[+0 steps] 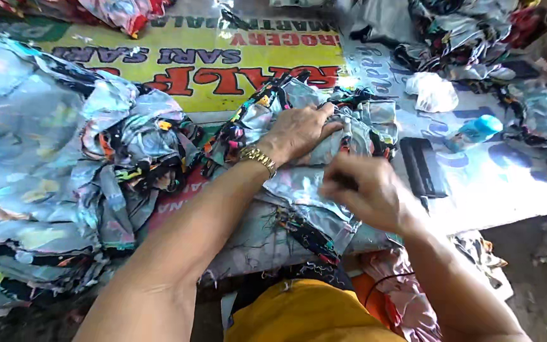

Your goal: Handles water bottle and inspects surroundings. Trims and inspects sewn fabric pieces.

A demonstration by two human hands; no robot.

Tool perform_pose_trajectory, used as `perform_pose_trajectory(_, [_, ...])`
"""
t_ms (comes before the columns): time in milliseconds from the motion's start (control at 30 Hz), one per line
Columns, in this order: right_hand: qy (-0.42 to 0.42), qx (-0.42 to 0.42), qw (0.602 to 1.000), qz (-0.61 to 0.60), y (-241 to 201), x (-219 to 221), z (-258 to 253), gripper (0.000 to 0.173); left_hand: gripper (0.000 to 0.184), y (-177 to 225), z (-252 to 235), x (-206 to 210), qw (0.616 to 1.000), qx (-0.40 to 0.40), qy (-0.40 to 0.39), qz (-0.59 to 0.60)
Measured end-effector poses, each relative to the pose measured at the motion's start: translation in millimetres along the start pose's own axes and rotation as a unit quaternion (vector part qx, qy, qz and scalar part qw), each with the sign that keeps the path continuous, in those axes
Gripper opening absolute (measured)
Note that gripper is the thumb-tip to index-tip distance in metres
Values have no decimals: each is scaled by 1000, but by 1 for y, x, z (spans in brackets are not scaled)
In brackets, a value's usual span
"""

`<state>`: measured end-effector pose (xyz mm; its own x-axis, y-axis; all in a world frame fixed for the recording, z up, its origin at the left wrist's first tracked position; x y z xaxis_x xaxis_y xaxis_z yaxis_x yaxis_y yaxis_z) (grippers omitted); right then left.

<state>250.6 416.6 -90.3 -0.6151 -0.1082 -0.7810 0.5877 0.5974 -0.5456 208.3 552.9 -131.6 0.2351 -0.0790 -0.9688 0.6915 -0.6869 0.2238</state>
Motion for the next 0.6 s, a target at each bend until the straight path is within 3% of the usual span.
perform_pose_trajectory(100, [-60,26,997,34,-4,56,25,52,48,-3,-5,1,1000,6,-14,14])
perform_pose_trajectory(133, [-63,23,995,70,-6,68,29,49,48,-4,-4,0,1000,7,-3,14])
perform_pose_trajectory(233, [-29,20,996,86,-5,75,37,16,49,-2,6,-2,998,23,54,11])
perform_pose_trajectory(367, [-12,58,995,-83,17,58,43,21,43,2,30,-17,998,28,59,12])
perform_pose_trajectory(433, [31,73,981,-176,24,47,47,22,54,11,61,-40,997,17,75,8])
perform_pose_trajectory(467, [55,85,970,-223,28,43,49,20,56,18,79,-54,995,14,98,20])
perform_pose_trajectory(567, [108,98,917,-372,37,39,52,18,30,41,136,-69,976,-5,182,116])
perform_pose_trajectory(600, [117,95,894,-421,37,41,50,17,38,46,147,-55,970,-20,169,171])
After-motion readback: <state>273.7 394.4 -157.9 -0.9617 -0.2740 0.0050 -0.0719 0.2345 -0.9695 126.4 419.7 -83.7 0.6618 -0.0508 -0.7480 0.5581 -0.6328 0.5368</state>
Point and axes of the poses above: each hand's wrist, its own z-axis away from the middle knuckle, its own x-axis out of the palm, y = z × x, the point moved 10 cm from there along -z, towards the middle knuckle, and after that the axes turned 5 degrees about -y, right-handed, at the moved point
